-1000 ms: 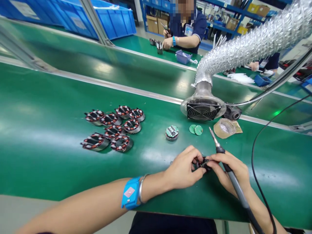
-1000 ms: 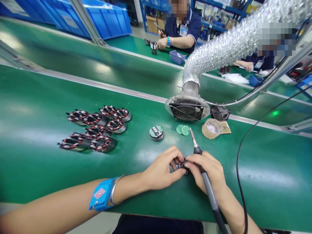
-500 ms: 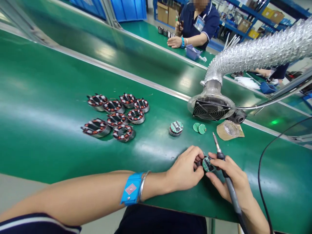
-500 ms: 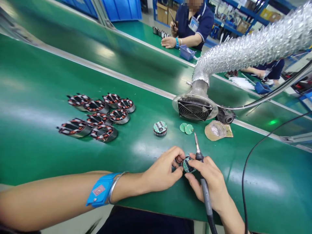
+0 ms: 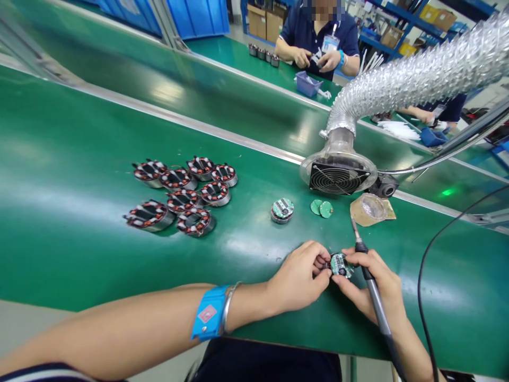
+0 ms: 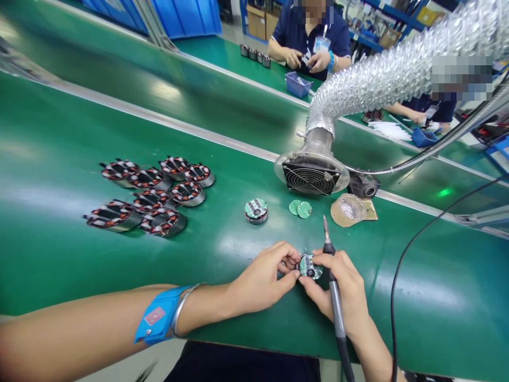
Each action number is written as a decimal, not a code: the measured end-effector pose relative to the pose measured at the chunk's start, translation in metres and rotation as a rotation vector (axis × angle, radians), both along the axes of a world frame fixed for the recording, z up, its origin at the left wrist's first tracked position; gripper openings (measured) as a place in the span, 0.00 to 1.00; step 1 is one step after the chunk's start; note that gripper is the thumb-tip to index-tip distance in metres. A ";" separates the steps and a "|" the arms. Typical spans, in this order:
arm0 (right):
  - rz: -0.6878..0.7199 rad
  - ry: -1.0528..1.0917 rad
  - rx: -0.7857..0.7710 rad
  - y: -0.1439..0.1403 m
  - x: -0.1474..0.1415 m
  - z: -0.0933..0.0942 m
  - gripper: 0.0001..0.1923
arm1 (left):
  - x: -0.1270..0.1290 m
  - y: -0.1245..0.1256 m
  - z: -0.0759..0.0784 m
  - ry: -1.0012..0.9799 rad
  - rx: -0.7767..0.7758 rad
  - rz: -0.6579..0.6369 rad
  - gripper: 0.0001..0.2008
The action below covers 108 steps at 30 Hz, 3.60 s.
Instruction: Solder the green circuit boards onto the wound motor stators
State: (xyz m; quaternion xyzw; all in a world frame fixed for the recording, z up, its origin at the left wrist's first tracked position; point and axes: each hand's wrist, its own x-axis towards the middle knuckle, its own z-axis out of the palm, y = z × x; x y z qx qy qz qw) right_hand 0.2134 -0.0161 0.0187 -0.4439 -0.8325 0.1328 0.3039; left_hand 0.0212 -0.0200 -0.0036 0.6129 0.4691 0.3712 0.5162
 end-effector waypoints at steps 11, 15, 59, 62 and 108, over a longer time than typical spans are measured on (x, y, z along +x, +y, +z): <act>0.000 0.203 -0.096 0.000 0.013 -0.024 0.23 | -0.007 0.003 0.001 -0.002 0.093 -0.095 0.10; -0.037 0.269 -0.077 -0.003 0.010 -0.034 0.28 | -0.008 0.005 0.004 0.080 0.453 -0.167 0.25; 0.021 0.243 -0.089 -0.019 -0.010 -0.042 0.34 | -0.003 0.009 0.003 0.532 0.803 -0.105 0.19; 0.016 0.179 0.024 -0.023 -0.010 -0.044 0.33 | -0.001 0.007 0.000 0.448 0.810 -0.080 0.16; 0.238 0.146 0.227 -0.003 0.015 -0.030 0.23 | 0.000 0.020 0.017 -0.343 -0.831 -0.226 0.12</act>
